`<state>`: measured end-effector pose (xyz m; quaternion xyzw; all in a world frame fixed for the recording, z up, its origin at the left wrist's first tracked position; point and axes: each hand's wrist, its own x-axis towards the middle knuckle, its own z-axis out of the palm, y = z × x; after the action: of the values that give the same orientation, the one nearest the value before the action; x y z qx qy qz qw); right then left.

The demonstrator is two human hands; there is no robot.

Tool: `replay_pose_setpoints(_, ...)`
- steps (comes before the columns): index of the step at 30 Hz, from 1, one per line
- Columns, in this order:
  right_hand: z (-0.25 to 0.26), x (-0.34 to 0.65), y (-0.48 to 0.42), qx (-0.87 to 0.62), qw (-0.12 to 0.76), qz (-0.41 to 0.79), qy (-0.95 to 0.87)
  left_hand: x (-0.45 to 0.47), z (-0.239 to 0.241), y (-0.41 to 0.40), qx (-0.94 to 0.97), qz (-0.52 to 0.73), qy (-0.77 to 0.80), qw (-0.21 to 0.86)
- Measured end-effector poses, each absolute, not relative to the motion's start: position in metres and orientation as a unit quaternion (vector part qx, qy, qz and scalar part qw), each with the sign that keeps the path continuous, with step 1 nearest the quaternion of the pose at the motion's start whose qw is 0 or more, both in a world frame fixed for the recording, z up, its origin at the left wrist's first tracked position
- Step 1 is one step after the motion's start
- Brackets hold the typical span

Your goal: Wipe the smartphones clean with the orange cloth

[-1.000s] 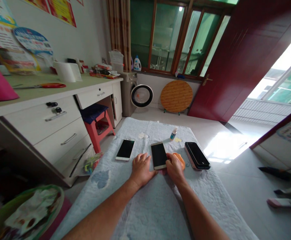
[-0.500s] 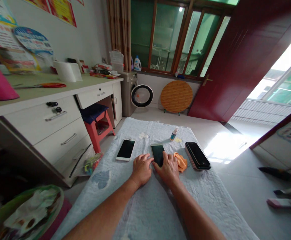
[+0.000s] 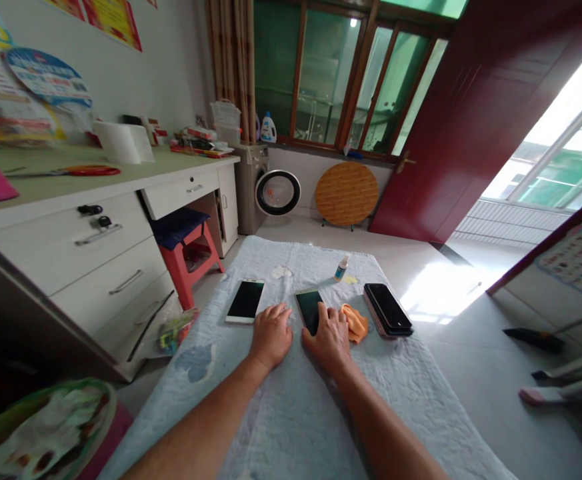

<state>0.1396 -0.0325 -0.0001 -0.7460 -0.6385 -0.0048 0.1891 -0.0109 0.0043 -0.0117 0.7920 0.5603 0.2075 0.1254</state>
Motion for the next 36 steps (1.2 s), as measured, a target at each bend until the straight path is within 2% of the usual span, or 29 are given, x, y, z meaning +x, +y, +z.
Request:
replay_pose_setpoints(10,0.022,0.160,-0.038,-0.717,0.284,0.013,-0.636,-0.013,-0.016,0.007,0.801,0.195,0.554,0.115)
replay_pose_setpoints(18,0.043,0.246,-0.037,-0.742,0.353,-0.084,-0.564,-0.012,-0.020,0.008,0.803,0.184,0.561,0.079)
replay_pose_setpoints(21,0.043,0.278,-0.039,-0.782,0.339,-0.112,-0.511,-0.012,-0.021,0.008,0.807,0.188,0.556,0.069)
replay_pose_setpoints(26,0.037,0.309,-0.043,-0.840,0.278,-0.075,-0.460,-0.012,-0.021,0.009,0.811,0.191,0.550,0.060)
replay_pose_setpoints(36,0.029,0.313,-0.041,-0.857,0.227,-0.040,-0.460,-0.013,-0.025,0.011,0.810,0.203,0.546,0.066)
